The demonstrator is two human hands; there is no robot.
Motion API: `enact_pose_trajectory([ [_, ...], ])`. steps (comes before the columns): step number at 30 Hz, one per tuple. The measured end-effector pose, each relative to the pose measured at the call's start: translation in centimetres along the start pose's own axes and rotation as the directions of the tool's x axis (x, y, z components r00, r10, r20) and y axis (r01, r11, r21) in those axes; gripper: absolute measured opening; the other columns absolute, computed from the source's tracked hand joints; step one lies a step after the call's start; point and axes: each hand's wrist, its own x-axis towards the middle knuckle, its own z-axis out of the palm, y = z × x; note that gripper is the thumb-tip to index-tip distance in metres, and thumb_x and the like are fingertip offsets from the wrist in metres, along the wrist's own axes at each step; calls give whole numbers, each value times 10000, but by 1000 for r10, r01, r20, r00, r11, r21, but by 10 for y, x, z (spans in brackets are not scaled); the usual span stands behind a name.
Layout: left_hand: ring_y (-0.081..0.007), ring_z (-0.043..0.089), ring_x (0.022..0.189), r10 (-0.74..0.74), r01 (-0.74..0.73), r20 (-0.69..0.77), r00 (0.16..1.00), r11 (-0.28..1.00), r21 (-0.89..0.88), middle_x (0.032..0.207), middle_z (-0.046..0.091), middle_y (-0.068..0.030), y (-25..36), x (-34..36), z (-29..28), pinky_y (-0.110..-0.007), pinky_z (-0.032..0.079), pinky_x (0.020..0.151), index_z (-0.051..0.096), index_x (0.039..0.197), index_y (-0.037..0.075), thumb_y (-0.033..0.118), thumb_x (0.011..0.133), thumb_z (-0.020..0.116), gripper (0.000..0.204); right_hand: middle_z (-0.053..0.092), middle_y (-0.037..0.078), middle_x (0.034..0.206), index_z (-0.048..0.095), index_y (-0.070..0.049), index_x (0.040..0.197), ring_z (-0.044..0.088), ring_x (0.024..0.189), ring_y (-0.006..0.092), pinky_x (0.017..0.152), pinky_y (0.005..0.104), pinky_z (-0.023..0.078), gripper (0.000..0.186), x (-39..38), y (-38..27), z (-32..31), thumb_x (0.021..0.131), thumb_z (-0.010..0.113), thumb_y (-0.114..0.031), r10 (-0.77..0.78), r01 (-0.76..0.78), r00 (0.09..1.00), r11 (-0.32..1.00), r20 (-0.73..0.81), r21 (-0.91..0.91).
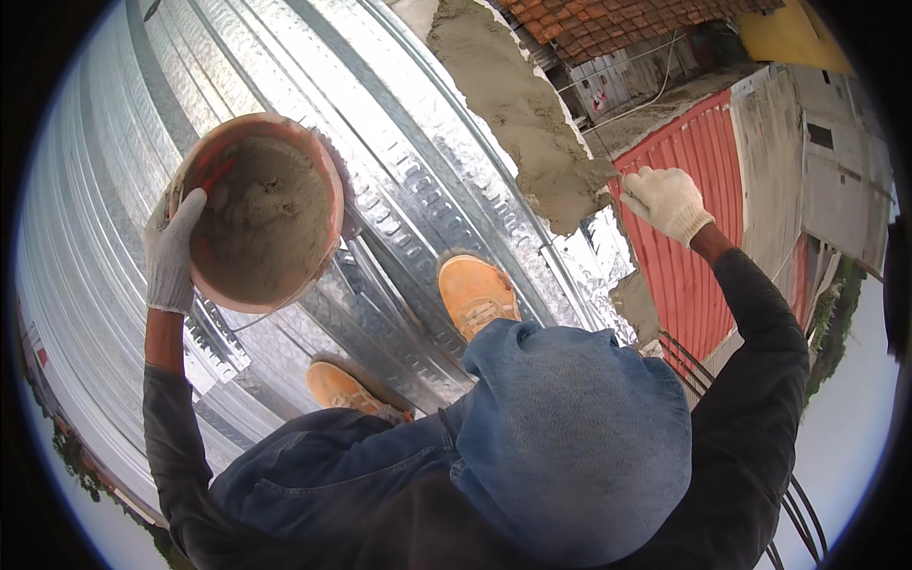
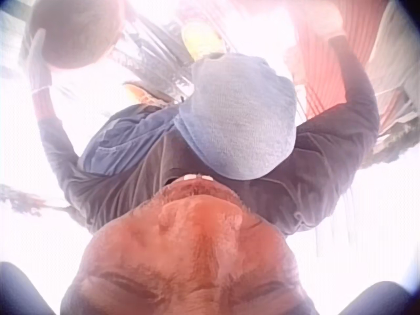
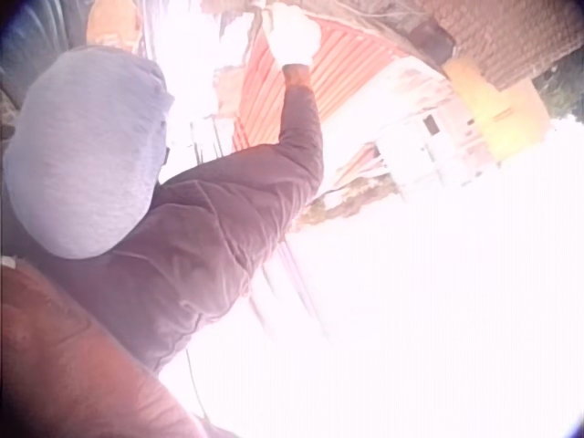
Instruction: The person scoops cement from a bucket using a trowel and applies it to a corrugated metal roof. They repeatedly smooth the cement along the roof's ridges, working their way across the surface.
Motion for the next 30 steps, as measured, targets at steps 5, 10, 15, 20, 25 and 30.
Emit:
enact_pose_trajectory([
  [5, -190, 716, 1247, -4, 5, -27, 1000, 1000, 25, 1417, 745, -105, -4, 1, -6, -359, 581, 1084, 668, 1547, -12, 317, 1081, 812, 589, 756, 141, 916, 705, -105, 1060, 762, 834, 391, 738, 513, 599, 339, 18, 6, 4, 1101, 651, -438, -18, 16, 1000, 988, 9, 154],
  [10, -187, 713, 1243, -21, 21, -15, 1000, 1000, 10, 1413, 747, -97, -4, 2, -6, -361, 575, 1089, 671, 1545, -9, 318, 1075, 821, 592, 765, 144, 922, 702, -89, 1020, 755, 887, 407, 796, 532, 585, 384, 47, 4, 7, 1115, 635, -455, 11, 6, 998, 957, -56, 291],
  [15, -186, 715, 1232, -14, 14, -20, 1000, 1000, 11, 1403, 751, -91, 2, -2, 0, -363, 574, 1084, 679, 1537, -9, 314, 1070, 827, 587, 757, 207, 926, 695, -63, 1043, 743, 939, 451, 846, 566, 572, 418, 93, 3, 1, 1126, 611, -464, 56, -40, 998, 947, -39, 318],
  [20, -178, 717, 1225, -23, 23, -25, 999, 1000, 0, 1391, 756, -86, 0, -2, -2, -357, 577, 1075, 681, 1535, -9, 297, 1071, 827, 574, 762, 220, 928, 740, -36, 1143, 741, 928, 457, 851, 549, 570, 422, 118, -2, -16, 1121, 632, -443, 86, -72, 996, 908, -14, 412],
  [25, -171, 719, 1219, -3, 3, -22, 1000, 1000, -26, 1382, 760, -88, -2, -3, 0, -355, 583, 1065, 686, 1529, -10, 278, 1069, 827, 561, 772, 223, 933, 750, -38, 1077, 748, 946, 461, 869, 546, 575, 454, 76, 9, 2, 1098, 637, -478, 1, -54, 994, 869, 107, 492],
  [30, -181, 720, 1225, -27, 27, -33, 999, 1000, 1, 1381, 760, -90, 14, -6, 8, -357, 583, 1068, 690, 1524, -16, 271, 1069, 823, 555, 761, 198, 902, 738, -64, 1042, 749, 921, 444, 848, 546, 577, 420, 61, 22, 14, 1101, 639, -468, -7, 12, 1000, 925, -14, 380],
])
